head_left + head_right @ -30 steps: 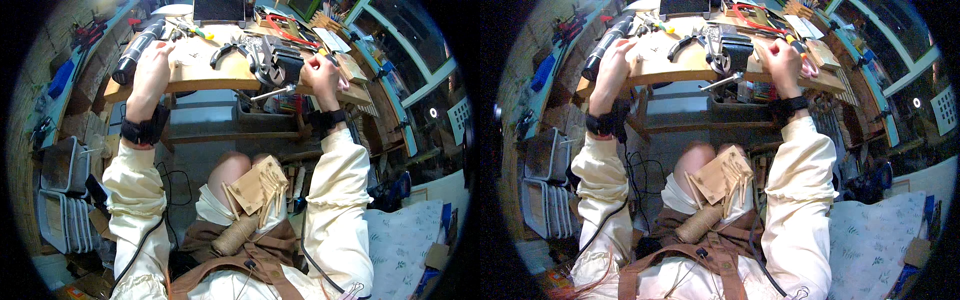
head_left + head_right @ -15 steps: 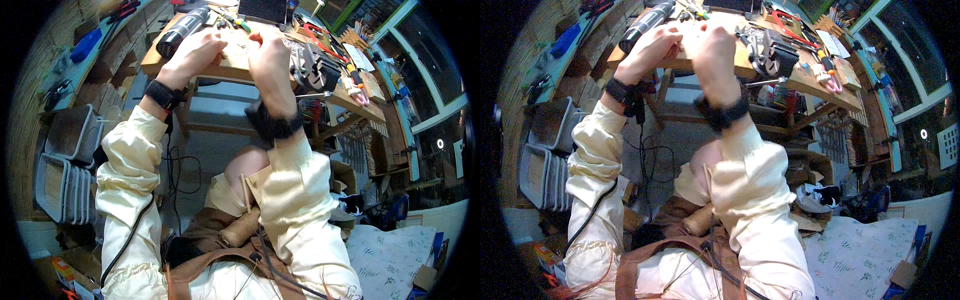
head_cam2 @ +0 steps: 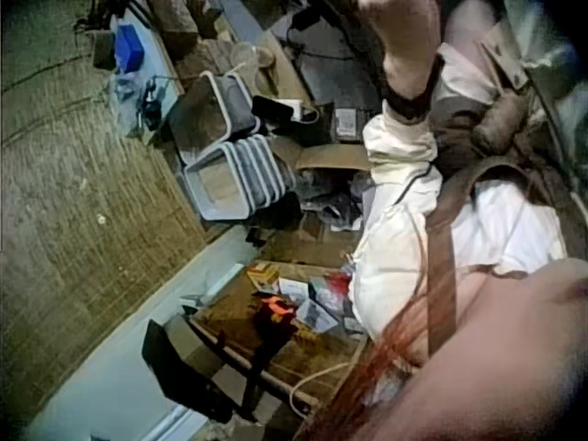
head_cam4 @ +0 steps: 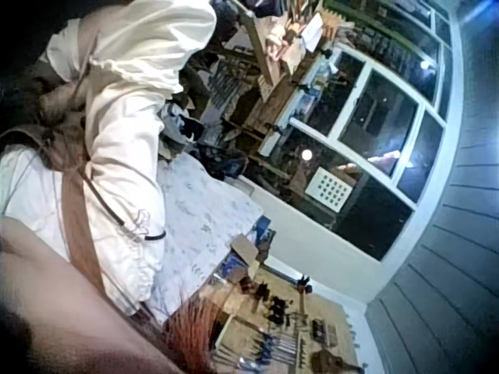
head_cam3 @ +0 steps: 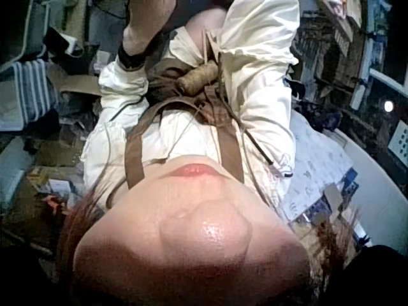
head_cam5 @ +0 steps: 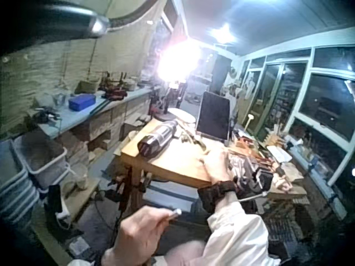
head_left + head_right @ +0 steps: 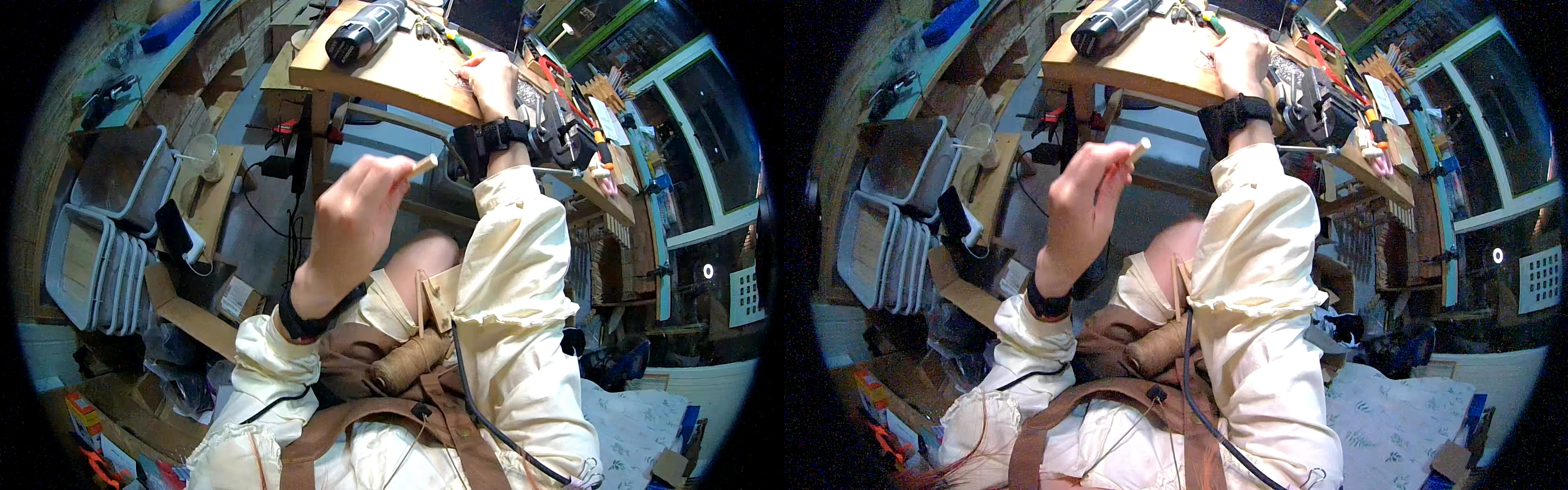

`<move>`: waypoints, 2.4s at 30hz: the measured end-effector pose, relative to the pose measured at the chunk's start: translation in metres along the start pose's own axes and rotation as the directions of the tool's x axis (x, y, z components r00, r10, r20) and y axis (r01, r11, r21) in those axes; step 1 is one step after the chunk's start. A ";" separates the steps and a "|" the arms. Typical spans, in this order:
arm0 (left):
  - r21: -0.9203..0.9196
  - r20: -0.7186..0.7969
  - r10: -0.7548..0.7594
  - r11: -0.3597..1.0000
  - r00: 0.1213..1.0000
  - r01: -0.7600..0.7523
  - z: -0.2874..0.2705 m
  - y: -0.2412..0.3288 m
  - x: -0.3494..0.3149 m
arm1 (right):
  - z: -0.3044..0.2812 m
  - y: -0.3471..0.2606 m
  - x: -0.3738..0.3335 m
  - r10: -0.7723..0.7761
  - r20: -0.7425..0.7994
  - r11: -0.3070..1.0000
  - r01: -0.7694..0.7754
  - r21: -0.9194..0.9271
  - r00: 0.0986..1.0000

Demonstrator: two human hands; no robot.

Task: The person assembles a small wooden mechanism by threading twine through holes in a wooden board and attaching small wooden pegs. They use a pair of pliers to secure components and hold a spool of twine on their lap while working.

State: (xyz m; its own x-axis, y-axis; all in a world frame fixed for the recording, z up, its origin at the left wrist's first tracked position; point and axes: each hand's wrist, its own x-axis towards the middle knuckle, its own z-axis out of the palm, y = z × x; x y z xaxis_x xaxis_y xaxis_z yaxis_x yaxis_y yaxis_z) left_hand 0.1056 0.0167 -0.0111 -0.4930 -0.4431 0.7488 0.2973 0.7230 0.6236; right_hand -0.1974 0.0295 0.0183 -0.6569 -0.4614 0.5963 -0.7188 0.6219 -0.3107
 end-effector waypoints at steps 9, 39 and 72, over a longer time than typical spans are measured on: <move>-0.069 0.083 -0.110 0.991 0.990 0.116 -0.014 0.008 -0.026 | -0.003 0.013 0.009 -0.069 0.135 0.992 0.054 0.112 0.988; -0.118 0.135 -0.160 0.977 0.978 0.176 -0.022 0.021 -0.035 | -0.007 0.003 0.002 -0.145 0.109 0.989 0.143 0.028 0.983; -0.433 0.405 -0.239 0.800 0.882 0.416 0.011 0.027 -0.054 | -0.186 -0.043 -0.201 -0.162 0.540 0.486 -0.409 0.772 0.826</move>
State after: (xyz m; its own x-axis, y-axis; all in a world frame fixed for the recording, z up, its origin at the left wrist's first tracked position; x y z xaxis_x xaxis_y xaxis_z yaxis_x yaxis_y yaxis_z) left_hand 0.1309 0.0658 -0.0368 -0.8374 -0.3491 0.4205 0.3869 0.1649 0.9073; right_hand 0.0077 0.2137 0.0493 -0.5492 -0.8233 0.1433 -0.2562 0.0027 -0.9666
